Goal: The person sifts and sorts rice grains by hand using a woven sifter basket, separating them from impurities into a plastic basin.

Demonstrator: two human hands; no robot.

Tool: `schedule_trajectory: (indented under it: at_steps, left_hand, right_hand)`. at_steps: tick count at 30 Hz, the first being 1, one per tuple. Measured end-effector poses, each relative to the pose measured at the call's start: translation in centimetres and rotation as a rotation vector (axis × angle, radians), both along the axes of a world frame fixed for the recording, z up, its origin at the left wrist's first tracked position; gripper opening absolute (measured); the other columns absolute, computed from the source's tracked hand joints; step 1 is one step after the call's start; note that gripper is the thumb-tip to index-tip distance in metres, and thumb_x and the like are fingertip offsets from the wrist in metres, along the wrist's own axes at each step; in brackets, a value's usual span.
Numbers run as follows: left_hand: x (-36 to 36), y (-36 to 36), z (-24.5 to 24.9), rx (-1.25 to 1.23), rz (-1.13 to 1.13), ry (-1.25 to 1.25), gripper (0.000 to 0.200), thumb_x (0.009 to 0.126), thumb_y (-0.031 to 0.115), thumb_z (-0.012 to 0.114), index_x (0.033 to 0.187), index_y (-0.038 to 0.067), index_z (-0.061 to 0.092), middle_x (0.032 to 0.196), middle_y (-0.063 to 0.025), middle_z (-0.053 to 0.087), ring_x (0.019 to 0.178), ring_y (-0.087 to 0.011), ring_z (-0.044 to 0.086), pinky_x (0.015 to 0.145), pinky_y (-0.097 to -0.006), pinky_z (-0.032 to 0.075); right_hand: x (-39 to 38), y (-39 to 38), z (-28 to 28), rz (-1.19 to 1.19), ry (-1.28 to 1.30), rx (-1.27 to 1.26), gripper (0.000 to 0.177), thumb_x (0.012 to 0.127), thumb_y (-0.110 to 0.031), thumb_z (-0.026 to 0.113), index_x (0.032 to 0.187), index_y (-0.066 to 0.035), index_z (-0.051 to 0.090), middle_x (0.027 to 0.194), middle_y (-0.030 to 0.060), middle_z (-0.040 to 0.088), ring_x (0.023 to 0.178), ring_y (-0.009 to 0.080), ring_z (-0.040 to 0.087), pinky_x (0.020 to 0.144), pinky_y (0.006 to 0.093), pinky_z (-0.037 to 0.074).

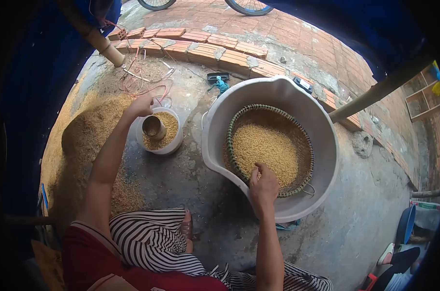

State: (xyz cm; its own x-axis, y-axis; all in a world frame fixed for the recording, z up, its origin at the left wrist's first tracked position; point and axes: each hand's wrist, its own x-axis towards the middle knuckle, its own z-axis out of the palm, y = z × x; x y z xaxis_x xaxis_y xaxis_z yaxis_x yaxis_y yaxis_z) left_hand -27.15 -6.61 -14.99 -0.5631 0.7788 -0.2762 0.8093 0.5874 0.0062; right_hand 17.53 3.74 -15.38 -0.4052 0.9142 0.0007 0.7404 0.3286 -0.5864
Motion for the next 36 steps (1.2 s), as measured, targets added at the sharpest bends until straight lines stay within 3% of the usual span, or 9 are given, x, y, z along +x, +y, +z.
schedule_trajectory:
  at_steps: [5, 9, 17, 20, 25, 28, 29, 32, 36]
  left_hand:
    - [1.8, -3.3, 0.8, 0.156, 0.324, -0.532, 0.026, 0.076, 0.016, 0.056, 0.091, -0.005, 0.059, 0.074, -0.0138, 0.061, 0.053, -0.0188, 0.060, 0.048, -0.0297, 0.052]
    - [2.9, -3.1, -0.3, 0.052, 0.224, -0.747, 0.028, 0.074, 0.019, 0.061, 0.092, 0.000, 0.055, 0.080, -0.0075, 0.058, 0.067, -0.0160, 0.058, 0.051, -0.0294, 0.051]
    - [2.4, -3.3, -5.4, 0.153, -0.021, -0.400, 0.025, 0.069, 0.003, 0.050, 0.094, 0.004, 0.046, 0.084, -0.0156, 0.055, 0.077, -0.0253, 0.058, 0.057, -0.0337, 0.046]
    - [2.7, -2.6, -1.4, 0.240, -0.052, -0.262, 0.024, 0.070, 0.002, 0.048, 0.094, 0.003, 0.046, 0.084, -0.0174, 0.055, 0.075, -0.0262, 0.058, 0.059, -0.0345, 0.045]
    - [9.3, 2.9, 11.2, 0.475, -0.154, -0.494, 0.024, 0.073, -0.001, 0.048, 0.097, 0.003, 0.045, 0.084, -0.0149, 0.055, 0.071, -0.0221, 0.057, 0.058, -0.0328, 0.047]
    - [15.8, 8.9, 13.0, 0.548, -0.427, -0.619, 0.027, 0.074, 0.002, 0.049, 0.101, 0.003, 0.043, 0.087, -0.0197, 0.057, 0.074, -0.0264, 0.060, 0.058, -0.0339, 0.050]
    - [18.3, 10.9, 12.9, 0.485, -0.441, -0.657, 0.027, 0.074, -0.002, 0.046, 0.100, 0.006, 0.045, 0.088, -0.0121, 0.055, 0.080, -0.0216, 0.057, 0.067, -0.0310, 0.048]
    - [25.4, 16.0, 12.4, 0.308, -0.498, -0.720, 0.028, 0.075, 0.003, 0.047, 0.103, 0.001, 0.045, 0.095, -0.0184, 0.056, 0.084, -0.0263, 0.059, 0.070, -0.0336, 0.049]
    - [29.0, 19.7, 8.9, 0.246, -0.496, -0.990, 0.036, 0.078, 0.006, 0.048, 0.113, -0.002, 0.042, 0.097, -0.0173, 0.056, 0.076, -0.0247, 0.060, 0.062, -0.0306, 0.053]
  right_hand:
    - [-0.3, -0.1, 0.0, -0.005, 0.005, -0.036, 0.023, 0.082, -0.021, 0.049, 0.098, -0.009, 0.061, 0.087, 0.0147, 0.062, 0.083, 0.0299, 0.059, 0.075, 0.0387, 0.044]
    - [-0.4, 0.0, -0.3, -0.003, -0.005, -0.018, 0.023, 0.082, -0.021, 0.048, 0.096, -0.010, 0.062, 0.083, 0.0143, 0.063, 0.079, 0.0302, 0.060, 0.072, 0.0390, 0.045]
    - [-0.2, -0.1, -0.1, -0.021, -0.041, -0.020, 0.022, 0.082, -0.021, 0.048, 0.096, -0.011, 0.062, 0.081, 0.0138, 0.063, 0.077, 0.0298, 0.061, 0.071, 0.0386, 0.046]
    - [-0.3, -0.1, 0.2, -0.030, -0.012, -0.033, 0.023, 0.082, -0.021, 0.048, 0.096, -0.011, 0.062, 0.081, 0.0134, 0.063, 0.078, 0.0293, 0.061, 0.071, 0.0388, 0.045]
    - [0.4, 1.5, -1.5, 0.016, 0.211, -0.048, 0.033, 0.080, -0.027, 0.052, 0.106, -0.007, 0.057, 0.103, 0.0159, 0.059, 0.100, 0.0292, 0.054, 0.086, 0.0360, 0.041]
    - [-0.4, 3.9, 2.2, 0.114, 0.497, -0.356, 0.052, 0.083, -0.038, 0.052, 0.125, -0.009, 0.039, 0.125, 0.0157, 0.042, 0.110, 0.0310, 0.046, 0.088, 0.0408, 0.039]
    - [-0.6, 4.5, 4.5, 0.143, 0.581, -0.467, 0.057, 0.085, -0.041, 0.051, 0.130, -0.012, 0.031, 0.130, 0.0129, 0.037, 0.111, 0.0313, 0.044, 0.085, 0.0434, 0.042]
    - [0.2, 6.9, 8.2, 0.123, 0.781, -0.945, 0.061, 0.084, -0.043, 0.052, 0.132, -0.014, 0.026, 0.130, 0.0113, 0.035, 0.110, 0.0315, 0.045, 0.084, 0.0437, 0.043]
    - [2.9, 10.1, 6.0, 0.097, 0.860, -0.955, 0.057, 0.083, -0.035, 0.055, 0.129, -0.013, 0.029, 0.116, 0.0089, 0.046, 0.099, 0.0225, 0.051, 0.079, 0.0421, 0.047]
